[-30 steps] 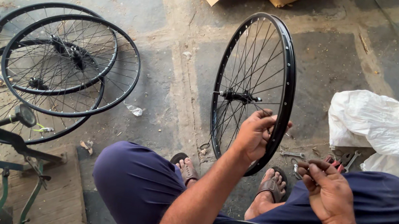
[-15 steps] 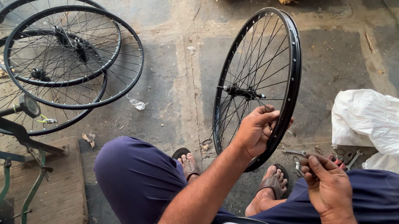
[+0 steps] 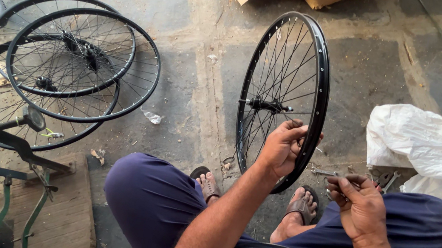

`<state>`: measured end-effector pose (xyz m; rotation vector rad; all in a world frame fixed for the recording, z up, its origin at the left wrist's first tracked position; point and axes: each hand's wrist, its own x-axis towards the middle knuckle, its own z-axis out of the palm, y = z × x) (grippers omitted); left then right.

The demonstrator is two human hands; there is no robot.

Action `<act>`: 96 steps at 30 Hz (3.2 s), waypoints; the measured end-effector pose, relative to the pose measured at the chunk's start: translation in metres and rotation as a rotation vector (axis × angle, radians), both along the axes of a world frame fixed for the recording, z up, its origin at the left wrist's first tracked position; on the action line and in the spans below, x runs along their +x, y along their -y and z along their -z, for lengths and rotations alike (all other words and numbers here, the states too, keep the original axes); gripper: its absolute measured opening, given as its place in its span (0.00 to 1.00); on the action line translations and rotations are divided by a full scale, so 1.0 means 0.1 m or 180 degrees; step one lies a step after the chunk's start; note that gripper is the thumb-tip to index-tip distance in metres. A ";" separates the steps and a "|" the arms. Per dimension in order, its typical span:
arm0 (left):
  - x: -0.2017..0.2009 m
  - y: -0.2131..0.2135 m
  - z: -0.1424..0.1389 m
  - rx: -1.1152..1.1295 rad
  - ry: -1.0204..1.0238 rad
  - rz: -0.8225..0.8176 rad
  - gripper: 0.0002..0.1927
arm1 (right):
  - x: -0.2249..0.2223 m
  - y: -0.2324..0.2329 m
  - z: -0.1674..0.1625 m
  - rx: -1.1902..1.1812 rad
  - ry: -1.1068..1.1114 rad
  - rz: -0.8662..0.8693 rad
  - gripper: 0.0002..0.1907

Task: The person sits on the floor and repeatedly threads and tightens small metal nipples onto the spokes of a bicycle wheel rim. The person rotates the wheel to access different spokes and uses hands to secure the components.

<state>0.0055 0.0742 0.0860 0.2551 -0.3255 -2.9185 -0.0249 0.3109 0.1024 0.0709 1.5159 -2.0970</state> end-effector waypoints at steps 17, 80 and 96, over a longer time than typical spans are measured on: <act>0.03 -0.01 -0.08 -0.0074 0.0102 0.0026 0.17 | -0.07 0.32 -0.44 0.0283 -0.0560 -0.0437 0.07; 0.05 -0.03 0.01 -0.0698 0.0446 -0.0082 0.32 | 0.07 1.19 -1.37 0.2882 -0.4612 -0.0656 0.06; 0.43 0.09 -0.36 -0.0142 -0.0214 0.0083 0.17 | 0.19 1.18 -1.64 0.2992 -0.3573 -0.1245 0.04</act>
